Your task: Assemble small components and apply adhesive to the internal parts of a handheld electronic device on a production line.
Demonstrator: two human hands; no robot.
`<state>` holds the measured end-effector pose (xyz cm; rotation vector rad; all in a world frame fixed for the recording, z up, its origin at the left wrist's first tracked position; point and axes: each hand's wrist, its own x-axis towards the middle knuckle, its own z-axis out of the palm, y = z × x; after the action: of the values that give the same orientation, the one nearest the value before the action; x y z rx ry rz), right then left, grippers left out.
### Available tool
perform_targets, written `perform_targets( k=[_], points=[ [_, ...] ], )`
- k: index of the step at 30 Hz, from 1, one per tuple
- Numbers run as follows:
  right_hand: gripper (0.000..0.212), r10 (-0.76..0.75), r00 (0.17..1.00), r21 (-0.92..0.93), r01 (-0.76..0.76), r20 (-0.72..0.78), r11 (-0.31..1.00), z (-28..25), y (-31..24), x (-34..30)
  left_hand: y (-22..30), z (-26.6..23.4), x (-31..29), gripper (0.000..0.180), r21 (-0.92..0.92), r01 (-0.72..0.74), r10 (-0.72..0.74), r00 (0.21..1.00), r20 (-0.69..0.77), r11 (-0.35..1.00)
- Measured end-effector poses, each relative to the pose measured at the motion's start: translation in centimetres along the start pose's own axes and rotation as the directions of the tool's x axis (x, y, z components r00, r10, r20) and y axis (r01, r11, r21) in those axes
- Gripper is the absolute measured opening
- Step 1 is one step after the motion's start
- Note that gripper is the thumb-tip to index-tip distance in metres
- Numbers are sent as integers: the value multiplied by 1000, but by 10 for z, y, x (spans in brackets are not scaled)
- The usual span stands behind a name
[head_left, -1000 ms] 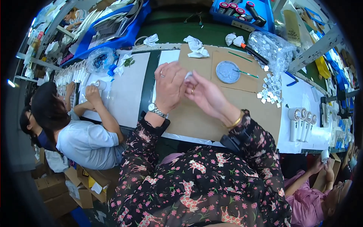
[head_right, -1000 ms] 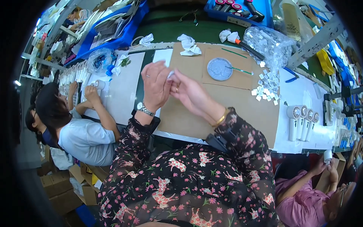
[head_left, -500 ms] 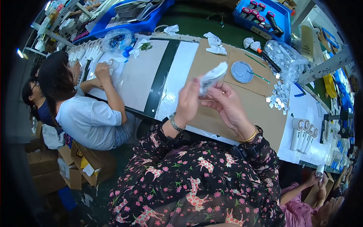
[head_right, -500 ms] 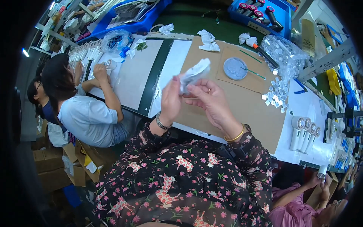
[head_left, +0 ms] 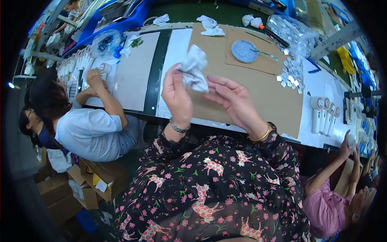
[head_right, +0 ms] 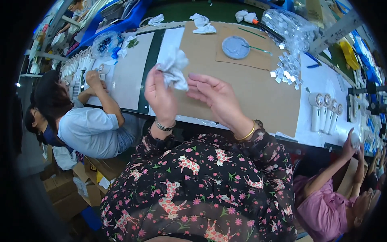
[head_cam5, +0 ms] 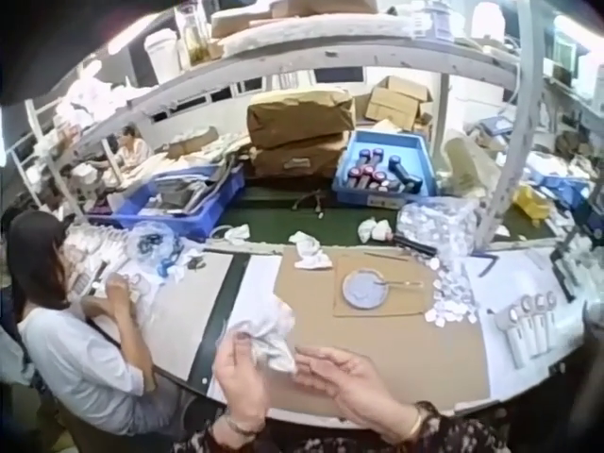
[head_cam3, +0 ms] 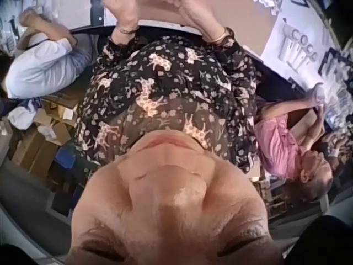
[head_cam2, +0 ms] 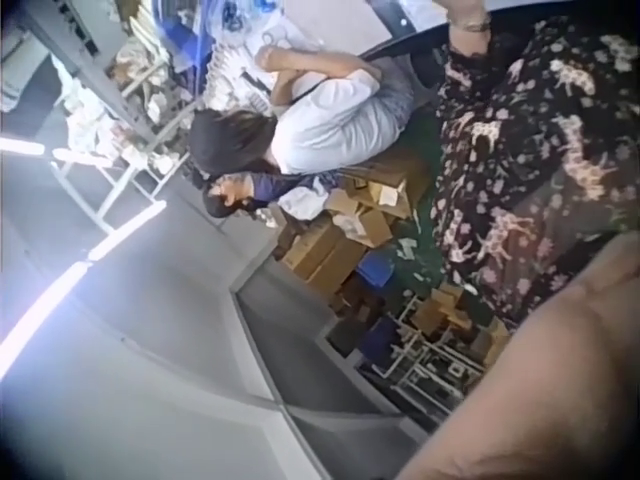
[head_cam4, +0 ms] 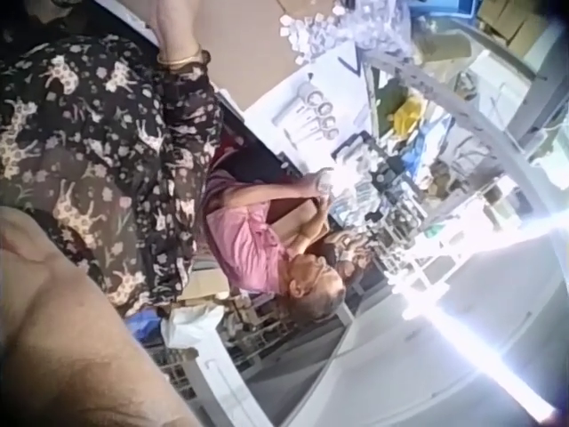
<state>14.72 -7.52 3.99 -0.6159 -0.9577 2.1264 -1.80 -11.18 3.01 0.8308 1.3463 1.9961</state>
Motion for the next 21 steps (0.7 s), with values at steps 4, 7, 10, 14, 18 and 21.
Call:
perform_targets(
  k=[4,7,10,14,18,21],
  points=[
    [49,169,984,417,-180,64,891,-20,-19,-9,4,8,15,24,406,-831,524,555,646,380],
    [60,202,954,163,-240,220,957,-39,-10,-19,-21,16,9,21,329,-887,494,455,741,323],
    [59,202,955,145,-236,216,961,-53,-24,-25,-34,29,4,16,329,-804,458,564,688,496],
    [49,173,951,9,-181,256,983,-76,-44,-23,-60,52,-12,35,409,-642,410,748,522,649],
    [35,2,995,-542,54,102,839,-103,-59,-28,-50,102,-37,35,187,71,-123,951,284,980],
    [25,-566,824,-885,270,10,378,-109,-59,-29,-41,116,-46,28,-95,425,-385,878,284,900]
  ],
)
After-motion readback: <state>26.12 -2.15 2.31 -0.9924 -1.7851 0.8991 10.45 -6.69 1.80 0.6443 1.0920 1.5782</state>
